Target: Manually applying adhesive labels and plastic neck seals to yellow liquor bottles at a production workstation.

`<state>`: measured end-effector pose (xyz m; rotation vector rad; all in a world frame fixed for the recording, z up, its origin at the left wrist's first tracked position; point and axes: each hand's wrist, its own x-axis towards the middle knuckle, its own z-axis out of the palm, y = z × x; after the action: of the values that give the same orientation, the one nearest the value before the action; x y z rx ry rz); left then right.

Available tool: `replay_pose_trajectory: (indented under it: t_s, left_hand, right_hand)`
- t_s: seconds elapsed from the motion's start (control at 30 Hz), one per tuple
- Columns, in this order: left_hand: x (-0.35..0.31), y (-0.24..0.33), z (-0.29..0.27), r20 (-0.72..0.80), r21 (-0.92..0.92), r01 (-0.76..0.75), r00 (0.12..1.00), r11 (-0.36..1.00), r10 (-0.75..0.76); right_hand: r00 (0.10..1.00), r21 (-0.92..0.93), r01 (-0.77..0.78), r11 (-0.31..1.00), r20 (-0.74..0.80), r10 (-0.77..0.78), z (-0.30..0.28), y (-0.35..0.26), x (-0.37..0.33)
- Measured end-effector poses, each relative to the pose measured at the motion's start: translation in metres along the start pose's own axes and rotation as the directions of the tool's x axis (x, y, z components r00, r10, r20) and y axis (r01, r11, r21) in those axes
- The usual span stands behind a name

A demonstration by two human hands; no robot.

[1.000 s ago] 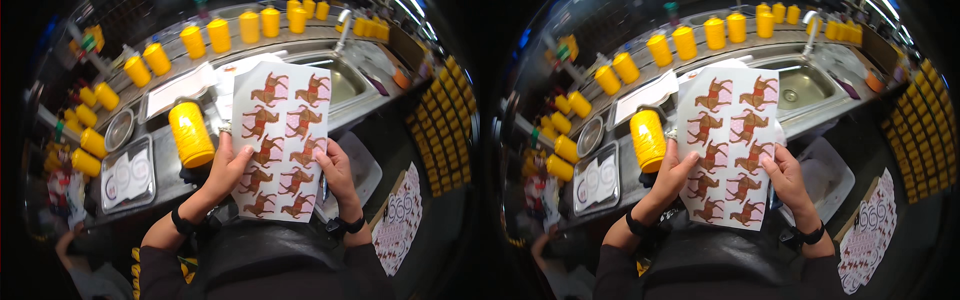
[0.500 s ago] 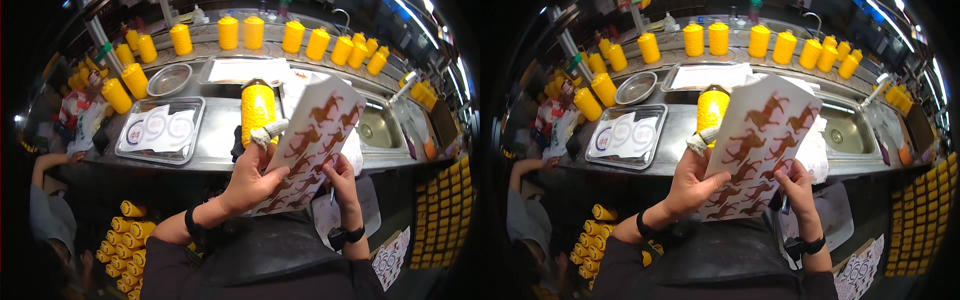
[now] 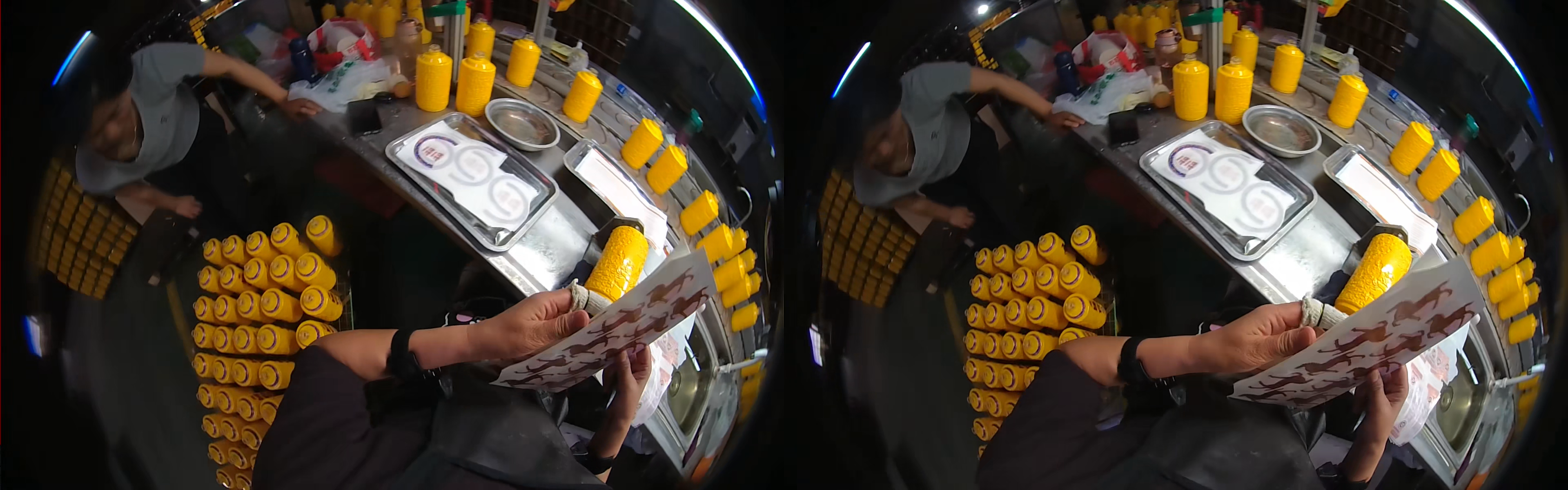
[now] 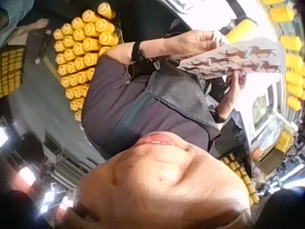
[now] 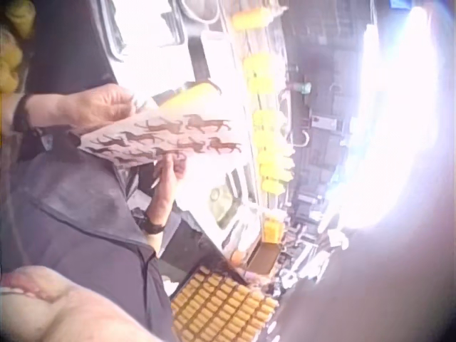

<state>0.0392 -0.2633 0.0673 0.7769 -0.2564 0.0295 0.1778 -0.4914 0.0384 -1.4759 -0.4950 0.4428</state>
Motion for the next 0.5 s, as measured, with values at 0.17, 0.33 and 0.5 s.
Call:
replay_pose_trajectory:
  t_s: [0.17,0.33,0.5]
  left_hand:
    - [-0.02,0.009,-0.006,-0.069,0.264,-0.132,0.985,0.955,0.155]
    - [-0.028,0.017,-0.008,-0.048,0.474,-0.068,0.994,0.878,0.103]
    - [-0.021,0.012,-0.004,-0.292,0.677,0.118,0.949,0.726,0.118]
  right_hand:
    - [1.0,-0.001,-0.023,1.0,0.017,0.023,0.008,-0.001,0.005]
    - [1.0,0.047,-0.013,0.999,-0.013,0.014,0.018,0.001,0.003]
    - [0.995,-0.073,0.099,0.992,0.012,-0.098,0.018,0.001,0.001]
